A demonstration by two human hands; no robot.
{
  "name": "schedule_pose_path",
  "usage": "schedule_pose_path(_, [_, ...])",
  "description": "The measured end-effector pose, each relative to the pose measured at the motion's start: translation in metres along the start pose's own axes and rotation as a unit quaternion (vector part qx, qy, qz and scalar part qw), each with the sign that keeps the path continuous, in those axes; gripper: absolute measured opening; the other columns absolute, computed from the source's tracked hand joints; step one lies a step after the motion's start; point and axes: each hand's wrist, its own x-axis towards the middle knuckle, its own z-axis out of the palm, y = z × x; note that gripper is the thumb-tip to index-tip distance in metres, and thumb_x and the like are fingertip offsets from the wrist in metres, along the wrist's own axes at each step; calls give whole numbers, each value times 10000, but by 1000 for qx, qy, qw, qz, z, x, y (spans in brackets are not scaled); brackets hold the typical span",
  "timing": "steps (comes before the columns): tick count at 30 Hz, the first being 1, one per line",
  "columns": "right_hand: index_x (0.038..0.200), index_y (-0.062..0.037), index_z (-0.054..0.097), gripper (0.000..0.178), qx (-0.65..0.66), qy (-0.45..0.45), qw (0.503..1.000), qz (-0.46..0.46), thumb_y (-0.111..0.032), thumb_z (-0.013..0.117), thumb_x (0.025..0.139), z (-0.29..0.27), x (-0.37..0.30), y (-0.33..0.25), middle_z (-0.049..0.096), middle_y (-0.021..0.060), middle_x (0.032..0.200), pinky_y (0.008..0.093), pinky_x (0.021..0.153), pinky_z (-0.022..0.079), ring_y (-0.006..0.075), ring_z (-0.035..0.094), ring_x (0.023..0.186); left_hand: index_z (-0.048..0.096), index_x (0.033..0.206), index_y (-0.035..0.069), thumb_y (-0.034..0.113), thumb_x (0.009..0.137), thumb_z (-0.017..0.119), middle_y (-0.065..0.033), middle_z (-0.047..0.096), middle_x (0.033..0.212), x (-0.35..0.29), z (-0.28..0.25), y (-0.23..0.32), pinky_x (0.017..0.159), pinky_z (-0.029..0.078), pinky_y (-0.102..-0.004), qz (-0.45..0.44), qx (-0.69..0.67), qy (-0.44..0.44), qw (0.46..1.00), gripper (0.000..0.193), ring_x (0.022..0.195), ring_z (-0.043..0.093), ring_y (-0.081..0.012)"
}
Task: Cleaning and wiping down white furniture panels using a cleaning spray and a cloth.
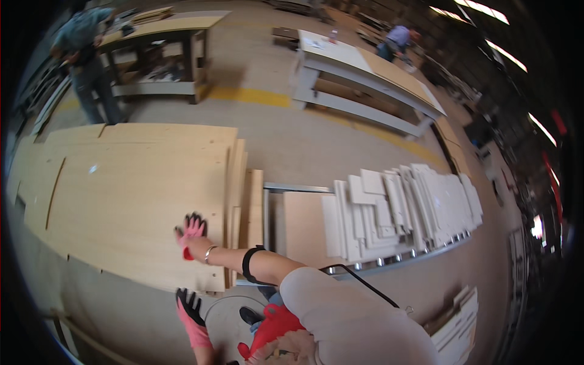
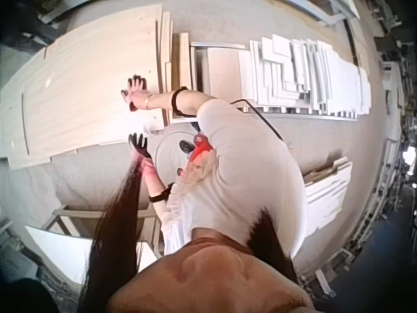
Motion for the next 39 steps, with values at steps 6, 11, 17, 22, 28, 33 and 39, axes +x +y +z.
schedule_pose_path(6, [988, -77, 560, 252, 255, -8, 967, 21, -60, 540, 737, -60, -117, -65, 614, 173, 927, 371, 741, 467, 322, 598, 852, 583, 1025, -22, 252, 859, 544, -68, 599, 909, -11, 81, 56, 692, 484, -266, 54, 121, -34, 991, 323, 796, 574, -127])
schedule_pose_path(11, [1120, 5, 470, 330, 381, 47, 919, 89, 63, 463, 795, -87, -182, -37, 620, 137, 872, 278, 663, 534, 187, 645, 748, 617, 849, -43, 229, 833, 545, -64, 617, 681, -38, 85, 56, 584, 447, -260, 144, 366, -123, 911, 282, 647, 553, -78])
schedule_pose_path(17, [1103, 8, 462, 321, -48, 294, 953, -53, 60, 449, 786, -106, -231, -58, 576, 172, 925, 346, 740, 497, 311, 594, 862, 594, 788, 7, 226, 815, 516, -164, 605, 782, -56, 105, 55, 641, 444, -366, 239, 503, -161, 815, 234, 747, 587, -320])
schedule_pose_path(22, [955, 4, 512, 287, 48, 272, 945, -177, 86, 516, 680, -133, -284, -91, 528, 141, 965, 367, 797, 450, 318, 527, 928, 581, 941, -12, 154, 851, 466, -166, 616, 839, -91, 124, 47, 680, 445, -342, 246, 324, -356, 841, 220, 794, 593, -287])
schedule_pose_path(28, [931, 15, 509, 264, 28, 328, 939, -96, 110, 483, 686, -146, -340, -73, 518, 151, 910, 368, 753, 457, 320, 531, 867, 583, 945, -21, 187, 882, 465, -66, 610, 808, -131, 160, 26, 708, 429, -260, 102, 303, -430, 844, 247, 755, 536, -122])
schedule_pose_path(33, [946, -2, 511, 268, -32, 398, 914, -65, 98, 499, 697, -159, -405, -39, 515, 148, 907, 379, 762, 457, 325, 525, 882, 584, 957, -23, 214, 888, 475, -75, 622, 834, -186, 204, -5, 719, 432, -251, 85, 202, -490, 844, 269, 759, 539, -118])
schedule_pose_path(39, [1001, -11, 554, 240, -136, 155, 958, 201, -85, 466, 790, -173, -512, 23, 590, 167, 945, 378, 699, 484, 318, 603, 801, 602, 821, 11, 232, 860, 485, -99, 604, 708, -241, 262, -67, 556, 445, -300, 268, 477, -481, 686, 253, 575, 570, -201])
